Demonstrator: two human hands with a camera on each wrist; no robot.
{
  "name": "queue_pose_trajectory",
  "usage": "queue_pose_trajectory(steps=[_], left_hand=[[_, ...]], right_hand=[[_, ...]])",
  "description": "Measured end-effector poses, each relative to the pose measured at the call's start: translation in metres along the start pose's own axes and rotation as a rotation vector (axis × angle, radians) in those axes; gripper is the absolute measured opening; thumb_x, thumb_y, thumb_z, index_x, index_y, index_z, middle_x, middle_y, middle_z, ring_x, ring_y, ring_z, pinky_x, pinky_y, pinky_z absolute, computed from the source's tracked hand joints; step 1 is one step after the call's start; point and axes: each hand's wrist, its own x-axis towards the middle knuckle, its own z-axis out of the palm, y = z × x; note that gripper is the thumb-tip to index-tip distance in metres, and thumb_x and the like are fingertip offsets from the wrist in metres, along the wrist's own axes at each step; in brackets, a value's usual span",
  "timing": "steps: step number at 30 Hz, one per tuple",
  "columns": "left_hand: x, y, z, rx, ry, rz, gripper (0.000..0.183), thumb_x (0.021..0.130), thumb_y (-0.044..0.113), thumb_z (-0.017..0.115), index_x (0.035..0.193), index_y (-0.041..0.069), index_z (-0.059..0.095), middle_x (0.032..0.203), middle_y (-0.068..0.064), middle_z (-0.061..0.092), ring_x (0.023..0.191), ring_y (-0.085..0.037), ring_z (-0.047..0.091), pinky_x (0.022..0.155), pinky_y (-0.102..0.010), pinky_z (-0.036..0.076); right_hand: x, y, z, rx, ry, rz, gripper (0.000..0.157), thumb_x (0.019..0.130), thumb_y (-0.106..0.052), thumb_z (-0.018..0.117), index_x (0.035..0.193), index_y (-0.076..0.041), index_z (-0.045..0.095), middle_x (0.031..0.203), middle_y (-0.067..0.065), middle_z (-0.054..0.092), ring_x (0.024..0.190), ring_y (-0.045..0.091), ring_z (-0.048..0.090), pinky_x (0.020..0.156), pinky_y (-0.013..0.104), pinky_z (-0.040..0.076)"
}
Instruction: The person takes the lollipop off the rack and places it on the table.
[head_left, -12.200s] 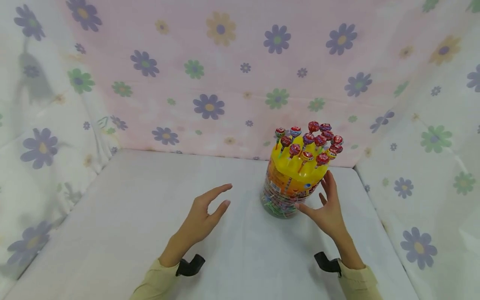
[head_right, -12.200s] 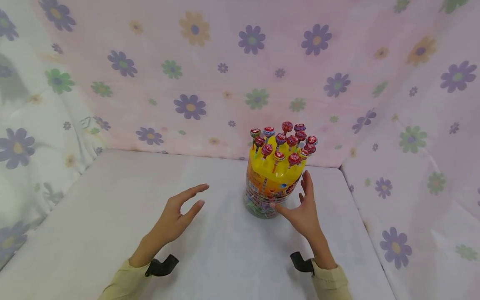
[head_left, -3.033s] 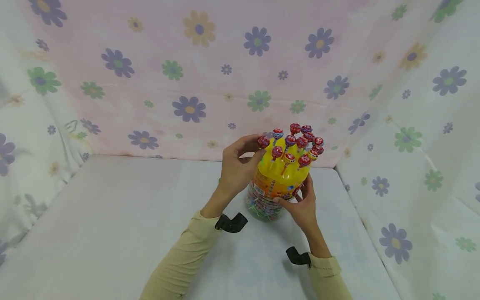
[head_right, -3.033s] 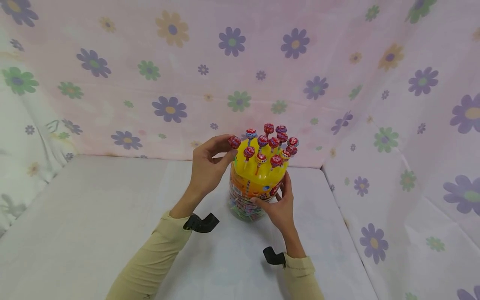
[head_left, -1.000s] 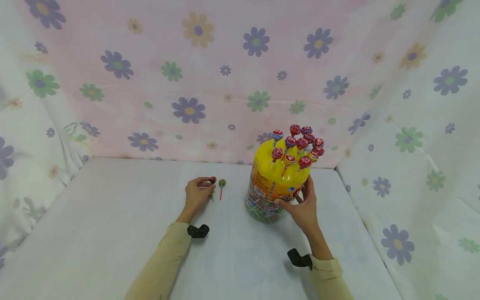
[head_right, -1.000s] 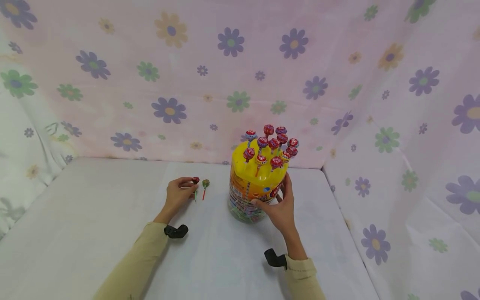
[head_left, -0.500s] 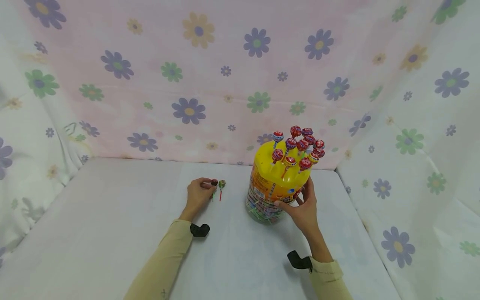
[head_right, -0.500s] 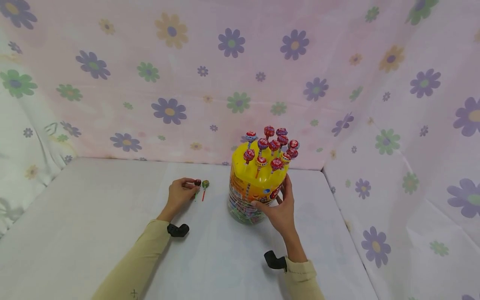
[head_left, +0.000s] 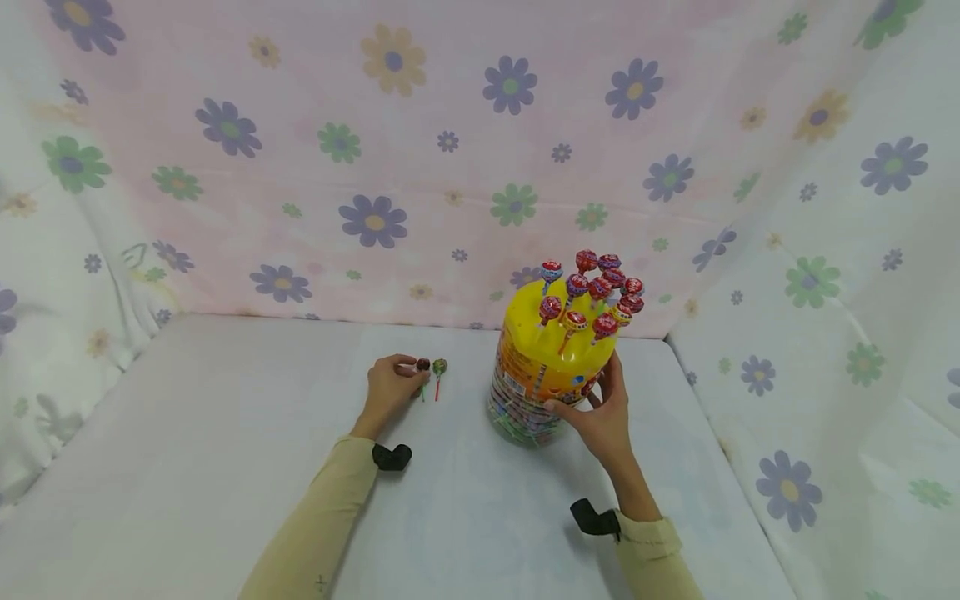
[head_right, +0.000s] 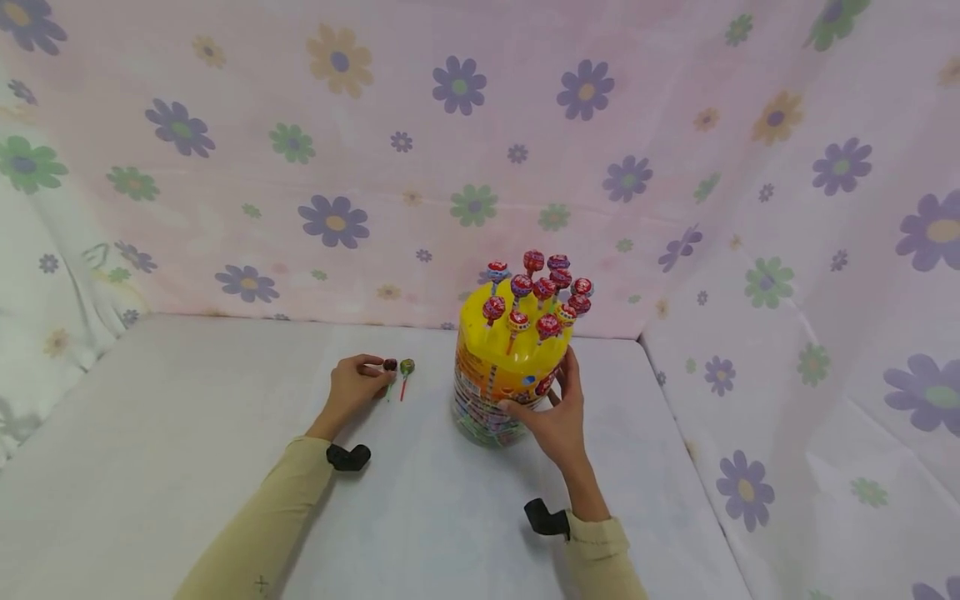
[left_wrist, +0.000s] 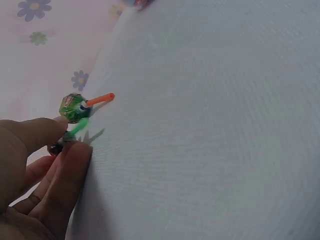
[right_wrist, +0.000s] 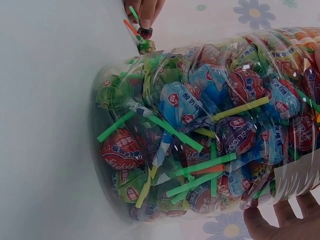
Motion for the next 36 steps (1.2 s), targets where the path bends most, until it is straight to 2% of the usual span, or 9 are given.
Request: queue_pose_trajectory(steps=[12, 15, 19, 20, 23, 27, 31, 33, 36], left_hand=[[-0.008, 0.002, -0.011, -0.021, -0.026, -0.038, 0.031, 0.087, 0.004, 0.074, 0.116, -0.006, 0.068, 0.093, -0.021, 0.074, 0.059, -0.01, 0.067, 0.056, -0.018, 0.053], [-0.01, 0.002, -0.012, -0.036, -0.032, -0.029, 0.031, 0.087, 0.002, 0.073, 0.117, -0.006, 0.067, 0.094, -0.022, 0.074, 0.06, -0.009, 0.068, 0.055, -0.018, 0.054], [-0.014, 0.007, -0.014, -0.044, -0.034, -0.008, 0.033, 0.087, 0.001, 0.074, 0.118, -0.006, 0.067, 0.096, -0.023, 0.073, 0.067, -0.015, 0.072, 0.057, -0.02, 0.058], [-0.015, 0.009, -0.015, -0.047, -0.037, 0.0, 0.033, 0.087, 0.001, 0.074, 0.119, -0.006, 0.067, 0.097, -0.023, 0.073, 0.07, -0.017, 0.073, 0.058, -0.021, 0.059], [-0.018, 0.02, -0.016, -0.086, -0.066, 0.04, 0.034, 0.088, 0.0, 0.074, 0.12, -0.007, 0.067, 0.098, -0.024, 0.073, 0.079, -0.028, 0.075, 0.062, -0.028, 0.062], [-0.023, 0.042, -0.014, -0.147, -0.141, 0.132, 0.035, 0.09, -0.001, 0.073, 0.123, -0.007, 0.065, 0.1, -0.025, 0.071, 0.087, -0.039, 0.074, 0.067, -0.035, 0.064], [-0.033, 0.071, -0.014, -0.163, -0.212, 0.255, 0.037, 0.09, 0.002, 0.075, 0.125, -0.004, 0.065, 0.103, -0.024, 0.071, 0.088, -0.038, 0.074, 0.068, -0.03, 0.063], [-0.039, 0.087, -0.013, -0.163, -0.221, 0.319, 0.037, 0.09, 0.004, 0.076, 0.125, -0.002, 0.066, 0.104, -0.023, 0.071, 0.088, -0.035, 0.074, 0.069, -0.028, 0.061], [-0.047, 0.109, -0.011, -0.188, -0.211, 0.395, 0.036, 0.09, 0.005, 0.077, 0.124, 0.0, 0.067, 0.105, -0.02, 0.071, 0.089, -0.031, 0.073, 0.075, -0.03, 0.062]], right_hand=[[0.001, -0.001, 0.002, 0.007, 0.004, 0.003, 0.097, 0.083, -0.008, 0.084, 0.159, -0.025, 0.026, 0.155, -0.001, 0.041, 0.144, 0.025, 0.04, 0.116, 0.06, 0.037], [0.0, -0.008, 0.003, 0.007, 0.001, 0.028, 0.099, 0.083, -0.005, 0.084, 0.16, -0.02, 0.024, 0.157, 0.005, 0.039, 0.146, 0.029, 0.039, 0.117, 0.061, 0.035], [-0.001, -0.01, 0.003, 0.012, -0.001, 0.036, 0.099, 0.083, -0.003, 0.083, 0.161, -0.018, 0.023, 0.157, 0.006, 0.039, 0.146, 0.03, 0.038, 0.117, 0.061, 0.034], [0.0, -0.004, 0.003, 0.016, 0.001, 0.03, 0.099, 0.083, -0.004, 0.084, 0.161, -0.021, 0.023, 0.157, 0.004, 0.039, 0.146, 0.028, 0.038, 0.117, 0.06, 0.034], [-0.001, -0.002, 0.002, 0.019, 0.002, 0.008, 0.097, 0.083, -0.007, 0.084, 0.16, -0.023, 0.026, 0.156, 0.001, 0.041, 0.145, 0.026, 0.039, 0.117, 0.06, 0.035], [-0.003, -0.003, 0.002, 0.025, 0.002, 0.002, 0.098, 0.083, -0.007, 0.084, 0.159, -0.024, 0.026, 0.155, 0.0, 0.041, 0.145, 0.025, 0.04, 0.117, 0.06, 0.036], [-0.003, -0.003, 0.002, 0.033, -0.004, 0.008, 0.101, 0.082, -0.002, 0.084, 0.161, -0.021, 0.023, 0.158, 0.003, 0.039, 0.146, 0.029, 0.039, 0.117, 0.061, 0.035], [-0.003, -0.003, 0.002, 0.037, -0.006, 0.008, 0.102, 0.082, 0.0, 0.083, 0.161, -0.02, 0.022, 0.158, 0.005, 0.038, 0.146, 0.03, 0.038, 0.117, 0.061, 0.034], [-0.002, -0.004, 0.002, 0.037, -0.004, 0.005, 0.101, 0.082, -0.002, 0.084, 0.161, -0.022, 0.023, 0.157, 0.003, 0.039, 0.145, 0.028, 0.04, 0.117, 0.06, 0.036]])
